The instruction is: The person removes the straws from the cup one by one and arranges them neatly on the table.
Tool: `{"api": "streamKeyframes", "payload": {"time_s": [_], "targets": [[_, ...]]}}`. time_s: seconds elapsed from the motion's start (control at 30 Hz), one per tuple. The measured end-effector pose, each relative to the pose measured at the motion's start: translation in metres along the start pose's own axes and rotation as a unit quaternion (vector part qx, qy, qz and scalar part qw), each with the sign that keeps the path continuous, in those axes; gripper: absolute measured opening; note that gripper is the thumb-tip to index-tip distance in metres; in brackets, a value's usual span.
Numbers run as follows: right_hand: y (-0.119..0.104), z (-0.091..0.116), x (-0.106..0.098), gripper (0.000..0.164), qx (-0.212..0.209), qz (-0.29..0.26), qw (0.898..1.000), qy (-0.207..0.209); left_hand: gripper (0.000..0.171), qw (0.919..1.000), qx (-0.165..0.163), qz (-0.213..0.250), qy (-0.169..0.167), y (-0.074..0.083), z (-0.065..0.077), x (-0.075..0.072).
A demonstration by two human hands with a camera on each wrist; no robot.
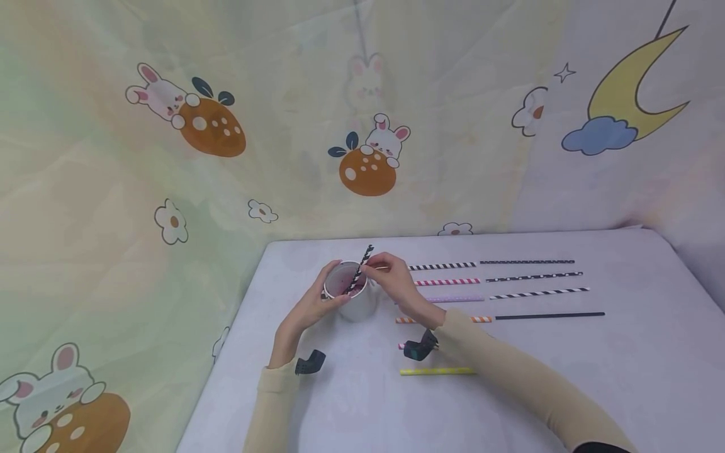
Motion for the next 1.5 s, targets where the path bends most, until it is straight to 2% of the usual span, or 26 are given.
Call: {"api": "streamKeyframes", "payload": {"time_s": [0.2, 0.7, 0.97, 1.07, 1.3, 1.5], "targets": [[0.000, 0.001, 0.003, 0.036, 0.004, 0.001, 1.000, 0.014, 0.086, 1.0000, -0.006, -0.004, 0.002, -0.001, 0.001, 0.000], [0.001, 0.002, 0.006, 0.034, 0.007, -0.002, 1.000, 0.028, 0.088, 1.0000, 0.009, 0.001, -0.003, -0.001, 0.000, 0.001], [0.000, 0.002, 0.007, 0.030, 0.002, 0.005, 1.000, 0.031, 0.087, 0.9999, -0.004, 0.008, -0.012, -0.001, -0.001, 0.000], [0.000, 0.000, 0.007, 0.028, -0.003, 0.004, 0.999, 0.033, 0.088, 0.9997, -0.007, 0.008, -0.023, 0.005, 0.000, -0.001], [-0.001, 0.001, 0.007, 0.027, 0.002, 0.000, 0.999, 0.034, 0.087, 0.9989, -0.012, 0.006, -0.045, 0.035, 0.011, -0.006], [-0.005, 0.002, 0.006, 0.027, -0.001, -0.010, 0.999, 0.035, 0.087, 0.9989, -0.016, 0.008, -0.044, 0.036, 0.012, -0.006]]}}
Point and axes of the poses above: each hand's wrist, its own z-axis away from the middle knuckle, its own x-axis out of the palm, y = z × x, the point moved 2 cm from there along -z, towards the middle knuckle, and after that the axes turned 2 degrees about y, right-handed, at the moved point
